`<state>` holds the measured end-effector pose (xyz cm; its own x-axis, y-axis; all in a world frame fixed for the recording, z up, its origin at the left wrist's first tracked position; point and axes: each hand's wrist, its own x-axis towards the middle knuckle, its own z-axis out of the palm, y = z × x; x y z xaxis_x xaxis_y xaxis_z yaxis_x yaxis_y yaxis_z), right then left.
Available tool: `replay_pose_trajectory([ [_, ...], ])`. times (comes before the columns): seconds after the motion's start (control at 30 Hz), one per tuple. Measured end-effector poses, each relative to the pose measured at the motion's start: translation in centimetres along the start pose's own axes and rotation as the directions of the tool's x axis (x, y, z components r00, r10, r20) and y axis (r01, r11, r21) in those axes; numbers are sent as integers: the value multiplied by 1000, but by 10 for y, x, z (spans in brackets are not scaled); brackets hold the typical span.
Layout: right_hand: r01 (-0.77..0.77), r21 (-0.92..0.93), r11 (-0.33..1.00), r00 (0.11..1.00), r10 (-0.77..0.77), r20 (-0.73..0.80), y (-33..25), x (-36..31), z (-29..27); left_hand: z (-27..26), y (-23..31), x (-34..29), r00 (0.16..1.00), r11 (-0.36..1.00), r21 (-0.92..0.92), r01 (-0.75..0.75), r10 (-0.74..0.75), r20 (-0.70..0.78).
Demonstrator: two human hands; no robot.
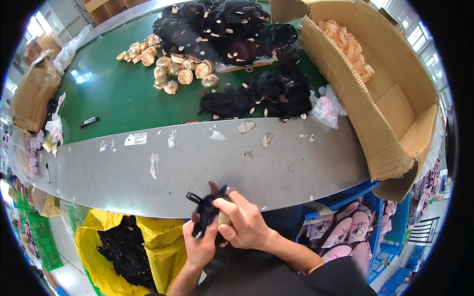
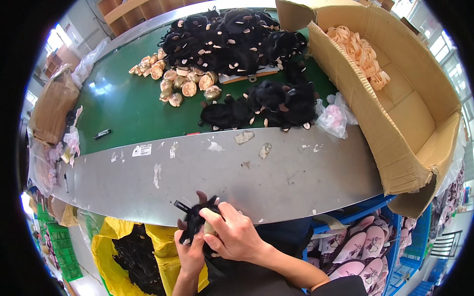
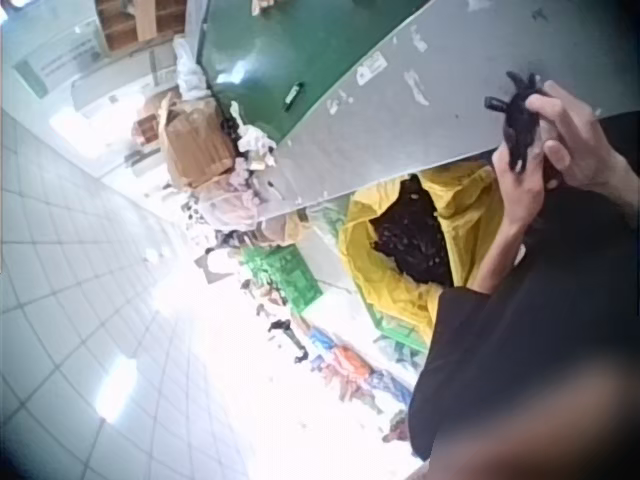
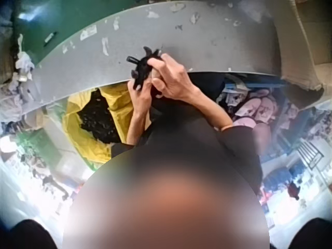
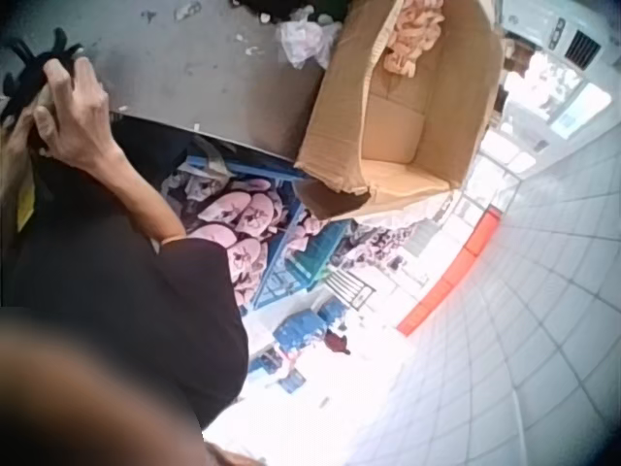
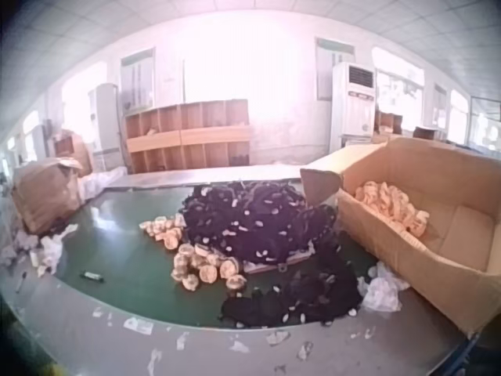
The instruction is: The person repeatedly picks up black slipper uppers and beige slipper soles from a green worktable, presses them together by hand, and places the assembled pairs into a yellow bag. The process is repeated continuously throughout the clip.
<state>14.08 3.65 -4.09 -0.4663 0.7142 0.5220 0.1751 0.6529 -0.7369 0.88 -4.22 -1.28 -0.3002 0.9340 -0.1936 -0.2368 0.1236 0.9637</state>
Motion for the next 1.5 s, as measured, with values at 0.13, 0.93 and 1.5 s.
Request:
replay_pose_trajectory([
  [0.13, -74, 151, 986, 997, 74, 7, 0, -2, -13, -6, -4, -1, 996, 998, -12, 60, -59, 70],
  [0.93, -276, 539, 796, 925, 372, -77, 4, -2, -24, 7, 12, 4, 969, 945, -270, 183, -127, 213],
  [1.5, 137, 24, 990, 948, -124, -294, 13, 2, -29, 30, 25, -1, 998, 986, -160, 44, -37, 49],
])
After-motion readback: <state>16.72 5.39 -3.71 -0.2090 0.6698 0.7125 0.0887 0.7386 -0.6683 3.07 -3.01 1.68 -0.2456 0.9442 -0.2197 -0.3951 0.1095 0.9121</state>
